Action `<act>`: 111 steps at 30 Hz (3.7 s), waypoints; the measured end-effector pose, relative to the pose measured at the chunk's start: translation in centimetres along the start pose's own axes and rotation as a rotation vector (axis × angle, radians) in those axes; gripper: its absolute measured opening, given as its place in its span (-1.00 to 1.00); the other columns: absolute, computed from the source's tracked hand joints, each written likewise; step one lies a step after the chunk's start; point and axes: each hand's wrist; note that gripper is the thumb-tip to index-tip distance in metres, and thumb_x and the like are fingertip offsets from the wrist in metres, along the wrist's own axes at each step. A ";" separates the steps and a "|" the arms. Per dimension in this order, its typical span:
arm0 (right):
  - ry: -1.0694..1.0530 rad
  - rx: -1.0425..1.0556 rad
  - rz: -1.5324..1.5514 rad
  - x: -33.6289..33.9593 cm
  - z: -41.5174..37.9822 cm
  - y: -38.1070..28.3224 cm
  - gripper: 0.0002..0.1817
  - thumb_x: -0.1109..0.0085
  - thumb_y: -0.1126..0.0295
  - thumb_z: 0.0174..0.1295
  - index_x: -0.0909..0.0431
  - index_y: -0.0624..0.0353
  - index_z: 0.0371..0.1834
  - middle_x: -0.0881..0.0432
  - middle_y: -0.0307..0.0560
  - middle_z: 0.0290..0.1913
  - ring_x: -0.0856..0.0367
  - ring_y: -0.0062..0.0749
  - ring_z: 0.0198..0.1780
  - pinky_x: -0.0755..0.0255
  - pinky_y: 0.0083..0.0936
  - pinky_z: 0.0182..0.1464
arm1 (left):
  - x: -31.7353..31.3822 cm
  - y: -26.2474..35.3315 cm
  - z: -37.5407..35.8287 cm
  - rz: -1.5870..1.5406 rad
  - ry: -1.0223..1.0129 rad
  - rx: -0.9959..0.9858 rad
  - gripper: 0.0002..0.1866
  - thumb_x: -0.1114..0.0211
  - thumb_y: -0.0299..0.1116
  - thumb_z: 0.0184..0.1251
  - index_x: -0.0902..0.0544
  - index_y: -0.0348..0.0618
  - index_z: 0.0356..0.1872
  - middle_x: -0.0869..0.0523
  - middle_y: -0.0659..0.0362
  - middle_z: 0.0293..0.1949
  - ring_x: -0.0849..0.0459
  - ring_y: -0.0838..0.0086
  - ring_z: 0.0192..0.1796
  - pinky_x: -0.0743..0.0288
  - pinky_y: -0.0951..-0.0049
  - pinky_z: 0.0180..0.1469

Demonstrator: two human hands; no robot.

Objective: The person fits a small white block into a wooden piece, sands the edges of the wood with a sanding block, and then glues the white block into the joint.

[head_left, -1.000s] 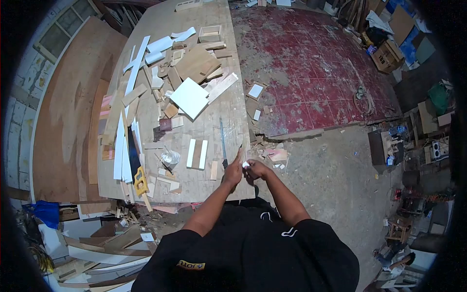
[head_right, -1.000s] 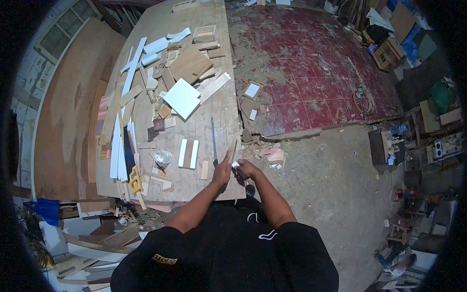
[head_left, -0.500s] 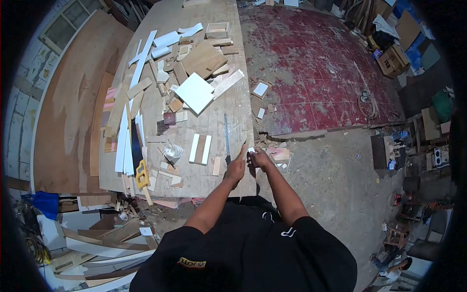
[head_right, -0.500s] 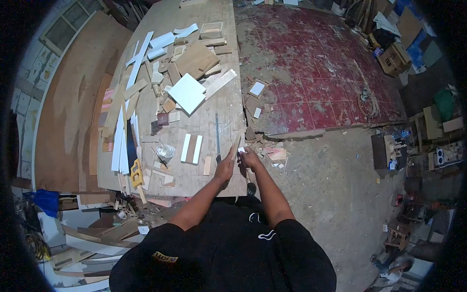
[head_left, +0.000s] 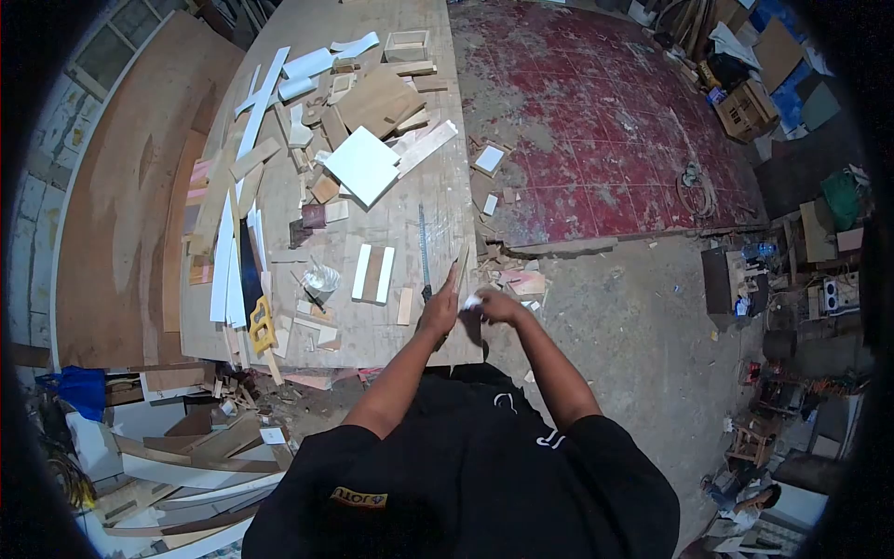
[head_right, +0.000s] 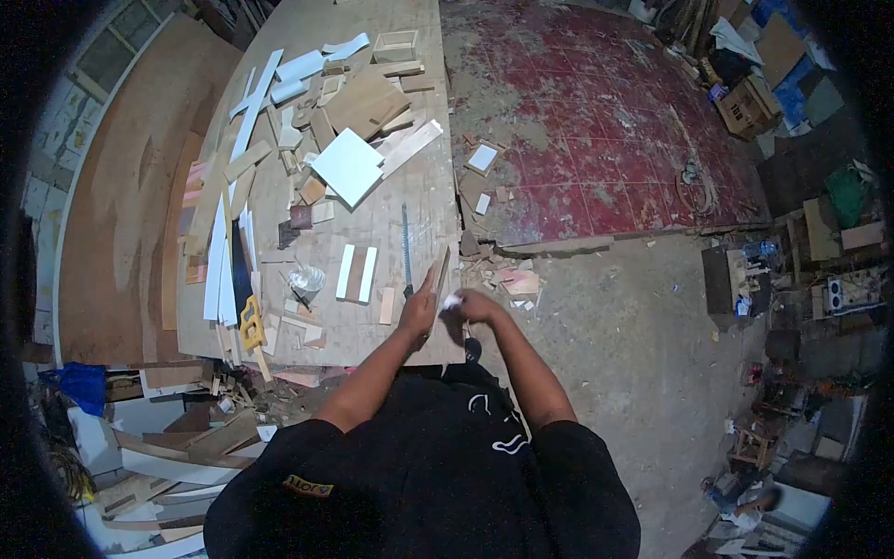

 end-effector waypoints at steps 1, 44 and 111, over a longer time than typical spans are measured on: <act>0.087 0.014 0.202 1.0 -0.2 0.2 -0.80 -0.11 0.29 0.34 -0.52 0.14 -0.10 -0.63 -0.15 -0.35 -0.63 -0.44 -0.37 -0.59 -0.38 -0.32 | 0.1 0.1 -0.1 -0.007 0.004 -0.012 -0.32 0.04 -0.30 0.43 0.04 0.36 0.51 -0.63 -0.30 -0.11 -0.63 -0.19 -0.15 -0.48 -0.02 -0.08; 0.216 0.201 1.074 -0.8 -2.0 -1.4 -0.66 -0.13 0.52 0.28 -0.38 0.08 0.11 -0.55 -0.13 -0.21 -0.64 -0.31 -0.24 -0.68 -0.16 -0.20 | 1.1 1.7 -0.4 0.004 -0.012 0.050 -0.36 0.03 -0.20 0.46 0.02 0.43 0.50 -0.61 -0.21 0.05 -0.62 -0.18 -0.04 -0.47 0.01 0.01; 0.157 0.126 0.528 -3.7 1.5 1.2 -0.82 -0.16 0.49 0.27 -0.47 0.26 -0.10 -0.62 -0.12 -0.38 -0.59 -0.47 -0.50 -0.49 -0.54 -0.43 | 1.4 2.1 -0.6 -0.058 -0.036 0.064 -0.34 0.09 -0.35 0.41 -0.01 0.40 0.50 -0.64 -0.31 -0.15 -0.64 -0.19 -0.20 -0.46 -0.04 -0.08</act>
Point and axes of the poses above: each hand's wrist, its own z-axis towards the middle knuckle, its own x-axis out of the back of the hand, y = z × x
